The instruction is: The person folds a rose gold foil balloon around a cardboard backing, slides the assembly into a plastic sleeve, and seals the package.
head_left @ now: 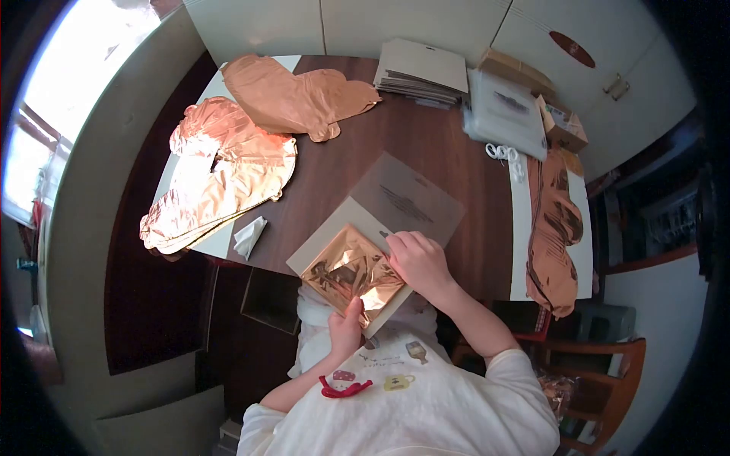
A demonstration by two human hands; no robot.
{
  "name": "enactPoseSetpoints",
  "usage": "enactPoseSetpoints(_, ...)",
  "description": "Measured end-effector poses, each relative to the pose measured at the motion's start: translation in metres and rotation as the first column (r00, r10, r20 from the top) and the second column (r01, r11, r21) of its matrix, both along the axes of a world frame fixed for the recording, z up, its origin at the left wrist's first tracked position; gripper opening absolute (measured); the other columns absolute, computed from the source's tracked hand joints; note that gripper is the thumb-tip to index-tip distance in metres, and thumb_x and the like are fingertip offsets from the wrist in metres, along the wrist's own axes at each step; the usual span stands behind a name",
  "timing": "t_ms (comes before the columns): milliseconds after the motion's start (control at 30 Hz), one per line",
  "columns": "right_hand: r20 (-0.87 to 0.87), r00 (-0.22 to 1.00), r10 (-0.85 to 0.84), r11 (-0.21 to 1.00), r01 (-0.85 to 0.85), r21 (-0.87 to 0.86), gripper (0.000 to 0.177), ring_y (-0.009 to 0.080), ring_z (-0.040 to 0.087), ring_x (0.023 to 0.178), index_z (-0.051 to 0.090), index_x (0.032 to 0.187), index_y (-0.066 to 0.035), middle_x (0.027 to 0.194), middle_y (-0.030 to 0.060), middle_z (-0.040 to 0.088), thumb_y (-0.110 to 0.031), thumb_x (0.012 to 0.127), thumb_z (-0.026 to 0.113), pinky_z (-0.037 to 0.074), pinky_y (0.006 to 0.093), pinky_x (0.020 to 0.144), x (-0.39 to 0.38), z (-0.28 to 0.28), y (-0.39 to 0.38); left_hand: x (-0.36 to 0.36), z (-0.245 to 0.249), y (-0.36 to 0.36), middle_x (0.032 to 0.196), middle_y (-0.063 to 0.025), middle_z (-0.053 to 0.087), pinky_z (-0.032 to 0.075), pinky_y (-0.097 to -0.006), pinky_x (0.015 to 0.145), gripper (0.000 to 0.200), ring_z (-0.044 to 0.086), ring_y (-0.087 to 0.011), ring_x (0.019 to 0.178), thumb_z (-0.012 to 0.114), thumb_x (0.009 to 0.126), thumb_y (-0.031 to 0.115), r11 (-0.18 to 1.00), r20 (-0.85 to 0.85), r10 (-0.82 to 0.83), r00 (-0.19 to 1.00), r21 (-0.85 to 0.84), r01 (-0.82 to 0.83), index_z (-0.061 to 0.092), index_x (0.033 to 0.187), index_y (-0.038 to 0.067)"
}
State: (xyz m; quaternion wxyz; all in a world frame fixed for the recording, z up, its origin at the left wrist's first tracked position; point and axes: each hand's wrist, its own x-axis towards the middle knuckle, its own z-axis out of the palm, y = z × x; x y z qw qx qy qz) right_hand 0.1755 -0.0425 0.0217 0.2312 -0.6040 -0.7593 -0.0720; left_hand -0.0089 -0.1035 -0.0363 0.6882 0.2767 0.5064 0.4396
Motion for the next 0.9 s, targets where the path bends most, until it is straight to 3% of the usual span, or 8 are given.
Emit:
enactPoseSetpoints(67, 0.112, 0.994, 0.003, 0.996, 0.006, -0.083, 0.013, 0.0166, 0.060, 0.079, 0.055, 0.077, -0.011, 0.078, 0.0014, 0.055, -0.015, 0.071, 0.066, 0.052, 0.0294, 0.064, 0.001, -0.008, 0.006, -0.001, -0.004, 0.000, 0.093, -0.0053, 0.064, 0.046, -0.0251, 0.069, 0.023, 0.057, -0.0100, 0.079, 0.056, 0.095, 0.016, 0.999, 0.016, -0.028, 0.999, -0.024, 0.029, 0.062, 0.098, -0.006)
enactPoseSetpoints(267, 0.085, 0.996, 0.024, 0.998, -0.018, -0.061, 0.010, 0.0167, 0.060, 0.072, 0.055, 0.073, -0.012, 0.073, 0.0012, 0.053, -0.014, 0.069, 0.064, 0.052, 0.0290, 0.058, -0.005, -0.006, 0.019, 0.004, -0.010, 0.000, 0.094, -0.0038, 0.063, 0.046, -0.0246, 0.070, 0.024, 0.056, -0.0096, 0.080, 0.057, 0.095, 0.017, 0.997, 0.002, -0.063, 0.998, 0.035, 0.063, 0.062, 0.102, -0.005)
enactPoseSetpoints(367, 0.173, 0.983, 0.062, 0.998, -0.059, -0.023, 0.012, 0.0160, 0.060, 0.071, 0.055, 0.074, -0.012, 0.072, 0.0011, 0.052, -0.015, 0.068, 0.065, 0.052, 0.0285, 0.057, -0.008, -0.006, 0.018, 0.005, -0.010, 0.002, 0.096, -0.0038, 0.064, 0.047, -0.0247, 0.072, 0.024, 0.056, -0.0096, 0.082, 0.057, 0.095, 0.017, 0.996, 0.046, -0.068, 0.997, 0.062, 0.065, 0.062, 0.104, -0.005)
enactPoseSetpoints(467, 0.172, 0.983, 0.064, 0.998, -0.066, 0.002, 0.012, 0.0150, 0.060, 0.071, 0.054, 0.073, -0.012, 0.072, 0.0004, 0.052, -0.016, 0.068, 0.065, 0.052, 0.0280, 0.057, -0.010, -0.004, 0.017, 0.003, -0.009, 0.002, 0.096, -0.0036, 0.064, 0.047, -0.0252, 0.074, 0.024, 0.056, -0.0098, 0.083, 0.057, 0.096, 0.017, 0.992, 0.010, -0.129, 0.992, -0.002, 0.129, 0.062, 0.105, -0.005)
enactPoseSetpoints(667, 0.141, 0.987, 0.072, 0.995, -0.082, 0.064, 0.011, 0.0137, 0.059, 0.071, 0.053, 0.074, -0.012, 0.073, -0.0002, 0.052, -0.013, 0.069, 0.063, 0.051, 0.0260, 0.056, -0.011, 0.003, 0.013, 0.010, -0.002, 0.003, 0.098, -0.0033, 0.063, 0.046, -0.0256, 0.076, 0.027, 0.056, -0.0098, 0.085, 0.056, 0.096, 0.019, 0.996, 0.076, -0.068, 0.995, 0.058, 0.064, 0.061, 0.108, -0.005)
enactPoseSetpoints(900, 0.171, 0.985, 0.036, 0.999, -0.033, -0.021, 0.012, 0.0170, 0.060, 0.070, 0.053, 0.077, -0.011, 0.073, 0.0017, 0.049, -0.013, 0.070, 0.063, 0.051, 0.0292, 0.056, -0.017, -0.002, -0.001, 0.014, -0.011, -0.002, 0.094, -0.0017, 0.062, 0.045, -0.0251, 0.073, 0.022, 0.054, -0.0083, 0.083, 0.054, 0.097, 0.017, 0.993, 0.079, -0.118, 0.990, 0.039, 0.115, 0.061, 0.103, -0.003)
